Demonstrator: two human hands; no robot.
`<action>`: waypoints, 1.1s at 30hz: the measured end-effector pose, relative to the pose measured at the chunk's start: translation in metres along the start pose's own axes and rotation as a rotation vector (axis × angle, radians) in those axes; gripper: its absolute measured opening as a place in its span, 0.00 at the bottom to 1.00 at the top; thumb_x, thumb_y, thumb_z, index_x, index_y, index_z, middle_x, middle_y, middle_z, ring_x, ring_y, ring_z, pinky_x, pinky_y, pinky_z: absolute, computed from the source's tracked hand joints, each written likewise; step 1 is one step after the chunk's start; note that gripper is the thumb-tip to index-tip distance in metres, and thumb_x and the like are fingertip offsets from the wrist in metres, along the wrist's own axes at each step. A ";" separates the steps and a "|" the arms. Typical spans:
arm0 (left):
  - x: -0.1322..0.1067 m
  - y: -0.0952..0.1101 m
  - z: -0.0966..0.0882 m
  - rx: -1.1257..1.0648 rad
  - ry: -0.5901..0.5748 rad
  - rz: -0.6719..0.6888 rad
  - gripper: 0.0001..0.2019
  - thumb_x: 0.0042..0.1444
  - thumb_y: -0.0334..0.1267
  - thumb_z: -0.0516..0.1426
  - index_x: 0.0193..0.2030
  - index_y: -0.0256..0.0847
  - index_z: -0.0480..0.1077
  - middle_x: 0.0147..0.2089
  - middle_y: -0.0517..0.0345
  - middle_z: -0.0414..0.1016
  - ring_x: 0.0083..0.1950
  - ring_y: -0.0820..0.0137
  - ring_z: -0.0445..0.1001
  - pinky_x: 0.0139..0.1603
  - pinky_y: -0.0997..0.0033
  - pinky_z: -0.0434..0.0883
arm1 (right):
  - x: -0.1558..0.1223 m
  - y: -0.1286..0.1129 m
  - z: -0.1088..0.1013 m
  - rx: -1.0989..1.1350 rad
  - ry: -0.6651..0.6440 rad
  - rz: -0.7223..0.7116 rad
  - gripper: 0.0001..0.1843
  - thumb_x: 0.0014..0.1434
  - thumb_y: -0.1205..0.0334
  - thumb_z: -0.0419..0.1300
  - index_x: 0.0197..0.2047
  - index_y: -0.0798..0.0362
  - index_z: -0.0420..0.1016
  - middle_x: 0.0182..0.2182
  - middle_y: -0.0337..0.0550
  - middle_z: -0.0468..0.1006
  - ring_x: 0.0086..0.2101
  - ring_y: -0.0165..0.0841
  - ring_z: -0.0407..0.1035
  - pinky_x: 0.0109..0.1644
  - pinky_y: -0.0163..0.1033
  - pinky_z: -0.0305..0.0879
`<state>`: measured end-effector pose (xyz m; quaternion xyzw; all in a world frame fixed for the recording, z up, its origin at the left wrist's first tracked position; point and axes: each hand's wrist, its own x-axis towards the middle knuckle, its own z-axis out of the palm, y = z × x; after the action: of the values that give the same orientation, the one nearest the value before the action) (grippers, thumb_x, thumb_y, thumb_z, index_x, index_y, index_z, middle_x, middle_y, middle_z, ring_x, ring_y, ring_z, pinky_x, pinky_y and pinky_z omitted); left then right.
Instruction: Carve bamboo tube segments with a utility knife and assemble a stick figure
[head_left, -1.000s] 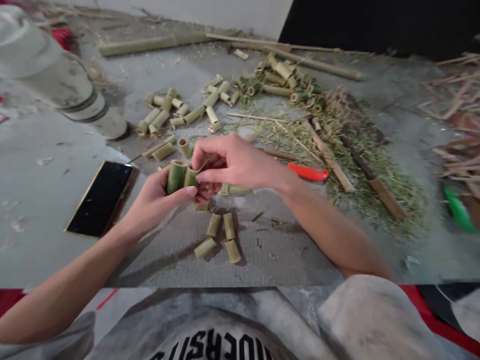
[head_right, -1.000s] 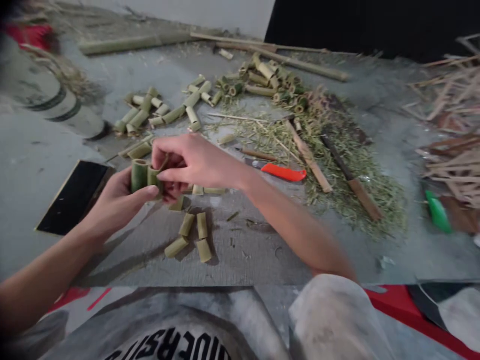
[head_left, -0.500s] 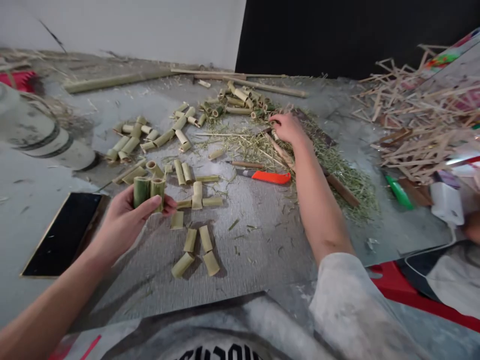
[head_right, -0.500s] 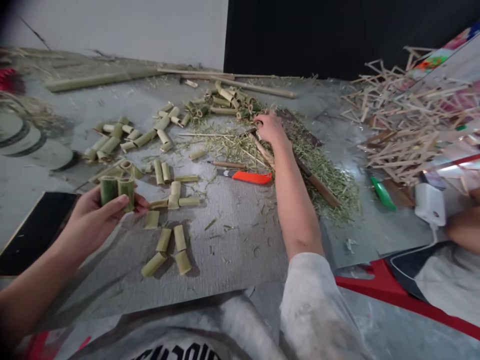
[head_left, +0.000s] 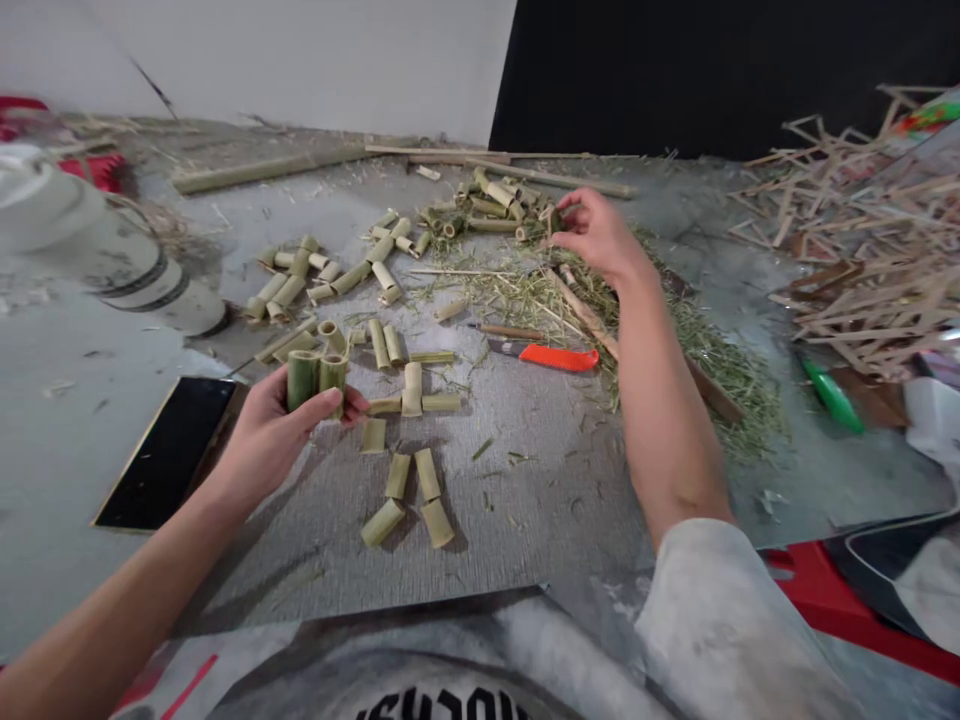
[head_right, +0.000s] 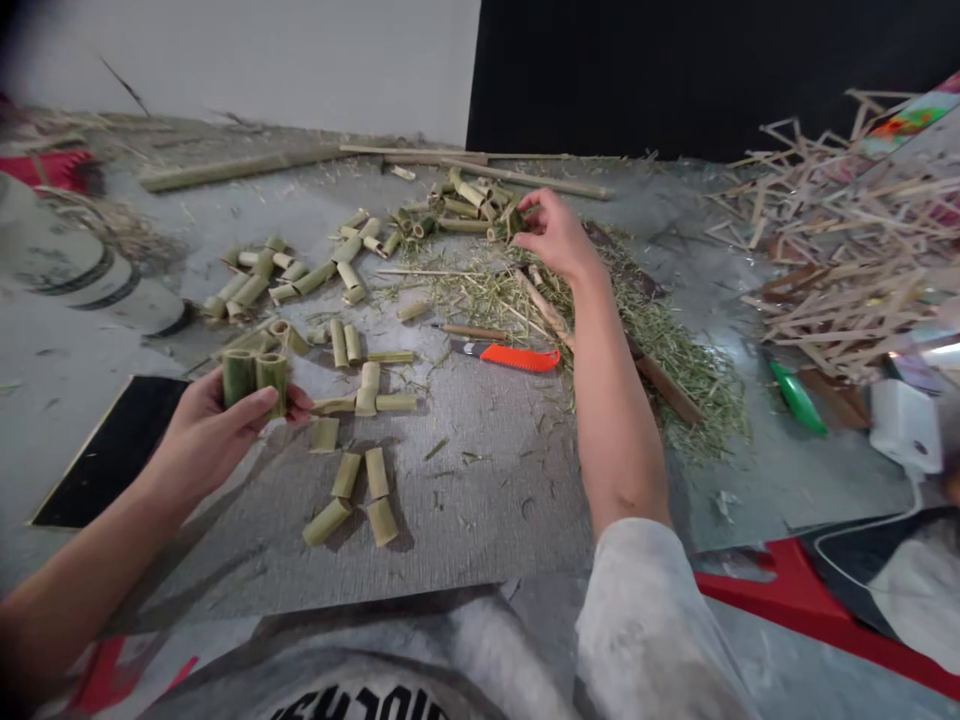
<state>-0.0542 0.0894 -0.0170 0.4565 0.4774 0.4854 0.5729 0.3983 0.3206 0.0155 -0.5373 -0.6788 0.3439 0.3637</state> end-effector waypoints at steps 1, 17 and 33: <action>0.000 0.000 0.000 -0.009 0.004 0.000 0.16 0.59 0.46 0.76 0.44 0.38 0.81 0.38 0.52 0.88 0.36 0.67 0.85 0.39 0.67 0.84 | -0.002 -0.008 0.003 0.094 -0.019 -0.033 0.28 0.56 0.58 0.77 0.56 0.43 0.72 0.47 0.41 0.80 0.49 0.37 0.71 0.60 0.46 0.72; -0.001 0.002 -0.001 -0.012 -0.008 -0.009 0.18 0.58 0.47 0.77 0.44 0.36 0.80 0.38 0.52 0.88 0.35 0.66 0.86 0.39 0.68 0.84 | -0.039 -0.102 0.030 0.316 -0.590 0.009 0.29 0.65 0.40 0.77 0.60 0.44 0.76 0.46 0.41 0.88 0.43 0.37 0.83 0.49 0.43 0.86; -0.005 0.006 0.001 -0.118 0.031 -0.112 0.21 0.55 0.47 0.79 0.46 0.37 0.82 0.38 0.52 0.87 0.36 0.66 0.85 0.38 0.71 0.83 | -0.010 -0.036 -0.030 -0.663 -0.176 0.298 0.30 0.56 0.34 0.79 0.49 0.47 0.83 0.40 0.46 0.85 0.36 0.42 0.80 0.39 0.46 0.73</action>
<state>-0.0538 0.0849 -0.0106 0.3870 0.4816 0.4866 0.6177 0.4084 0.3063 0.0604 -0.6871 -0.6964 0.1994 0.0564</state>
